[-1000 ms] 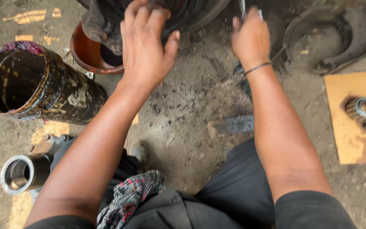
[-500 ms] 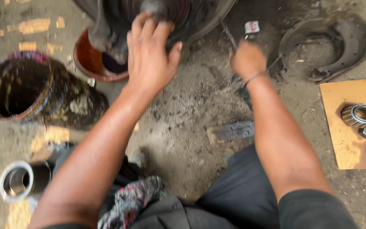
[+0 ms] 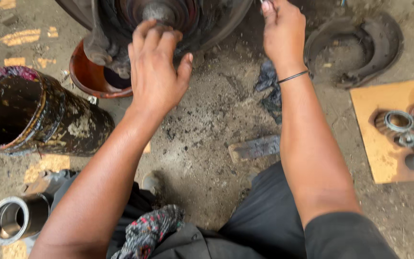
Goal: The person sits on the ground and cleans a metal axle using a rag and a small tool. They dip the rag into a basin of dark liquid and wipe the axle repeatedly, focusing on the threaded end and grooves.
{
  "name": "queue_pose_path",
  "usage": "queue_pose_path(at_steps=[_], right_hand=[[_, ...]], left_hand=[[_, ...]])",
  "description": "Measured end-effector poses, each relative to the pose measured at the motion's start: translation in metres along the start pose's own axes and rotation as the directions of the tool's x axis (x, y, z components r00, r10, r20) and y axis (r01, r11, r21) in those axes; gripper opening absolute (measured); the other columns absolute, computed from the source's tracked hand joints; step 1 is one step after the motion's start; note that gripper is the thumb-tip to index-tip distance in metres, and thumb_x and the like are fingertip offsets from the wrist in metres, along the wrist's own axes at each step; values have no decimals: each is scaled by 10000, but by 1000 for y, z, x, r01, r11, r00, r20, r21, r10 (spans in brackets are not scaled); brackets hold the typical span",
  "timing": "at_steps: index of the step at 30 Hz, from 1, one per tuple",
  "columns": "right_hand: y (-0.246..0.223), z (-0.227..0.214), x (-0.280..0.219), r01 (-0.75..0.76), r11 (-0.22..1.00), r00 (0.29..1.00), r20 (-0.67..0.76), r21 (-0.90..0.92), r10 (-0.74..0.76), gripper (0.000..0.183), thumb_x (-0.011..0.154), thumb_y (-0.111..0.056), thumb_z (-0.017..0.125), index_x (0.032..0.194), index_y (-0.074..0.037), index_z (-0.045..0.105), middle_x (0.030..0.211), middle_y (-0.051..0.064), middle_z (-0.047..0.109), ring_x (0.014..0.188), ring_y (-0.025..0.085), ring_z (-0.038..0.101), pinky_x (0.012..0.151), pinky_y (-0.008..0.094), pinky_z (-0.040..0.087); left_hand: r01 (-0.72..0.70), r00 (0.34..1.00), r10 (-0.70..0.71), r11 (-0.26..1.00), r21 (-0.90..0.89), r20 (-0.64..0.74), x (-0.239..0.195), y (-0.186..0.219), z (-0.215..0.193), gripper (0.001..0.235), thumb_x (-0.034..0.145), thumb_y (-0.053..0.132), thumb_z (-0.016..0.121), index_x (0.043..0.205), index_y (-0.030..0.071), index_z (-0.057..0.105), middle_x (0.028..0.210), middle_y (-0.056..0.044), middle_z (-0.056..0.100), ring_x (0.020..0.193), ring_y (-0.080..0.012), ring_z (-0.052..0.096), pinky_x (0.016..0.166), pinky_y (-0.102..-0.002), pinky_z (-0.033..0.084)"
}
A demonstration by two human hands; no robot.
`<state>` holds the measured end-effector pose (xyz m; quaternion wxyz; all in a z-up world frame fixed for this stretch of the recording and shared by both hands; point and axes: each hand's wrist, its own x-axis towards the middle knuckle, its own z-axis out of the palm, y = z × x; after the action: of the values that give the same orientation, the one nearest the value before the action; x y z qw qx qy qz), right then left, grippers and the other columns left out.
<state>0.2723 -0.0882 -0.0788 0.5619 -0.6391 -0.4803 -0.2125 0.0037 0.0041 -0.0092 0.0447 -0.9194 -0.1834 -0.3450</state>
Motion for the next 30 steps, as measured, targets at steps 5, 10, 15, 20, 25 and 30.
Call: queue_pose_path(at_steps=[5,10,15,20,25,30], right_hand=[[36,-3,-21,-259,965,964,66,34,256,205,1076,-204,635,1091,-10,700,898,196,724,803,360,704,746,438,546],[53,42,-68,-389,913,886,220,-121,407,227,974,-270,685,1026,-58,748,898,195,729,800,346,696,754,455,542],[38,58,-77,-518,802,659,459,-296,596,341,976,-381,682,1007,-52,763,889,197,736,836,351,719,803,464,543],[25,-3,-38,-279,938,803,487,-204,344,321,964,-304,768,1066,1,758,898,213,727,840,354,720,777,452,545],[-21,-11,-31,-348,920,851,350,-181,391,276,998,-283,729,998,-7,744,842,213,725,780,368,712,721,482,540],[-35,25,-63,-415,862,776,382,-292,503,252,1028,-284,643,999,-53,742,813,216,711,763,377,712,733,502,531]], left_hand=[[-14,1000,14,1000,-7,-8,4,-3,0,370,942,162,806,1255,20,670,1296,-173,622,1383,-418,444,1073,-527,381],[-18,1000,18,1000,-11,-20,-3,-5,2,368,939,119,777,1275,24,664,1311,-173,615,1384,-424,438,1070,-529,377],[-21,998,21,1000,-5,-64,2,-6,4,313,959,53,736,1263,39,661,1291,-162,613,1387,-398,445,1068,-513,380],[4,991,-14,997,-73,-133,-6,-6,6,239,983,-43,628,1206,39,636,1281,-137,609,1352,-353,484,1070,-493,400],[23,972,-42,996,-83,-231,-7,-2,8,208,976,-60,607,1149,56,616,1198,-127,594,1309,-343,503,1033,-456,411],[3,959,-26,996,-84,-281,-2,2,5,276,885,-61,613,1134,57,600,1137,-123,586,1183,-348,519,984,-476,406]])
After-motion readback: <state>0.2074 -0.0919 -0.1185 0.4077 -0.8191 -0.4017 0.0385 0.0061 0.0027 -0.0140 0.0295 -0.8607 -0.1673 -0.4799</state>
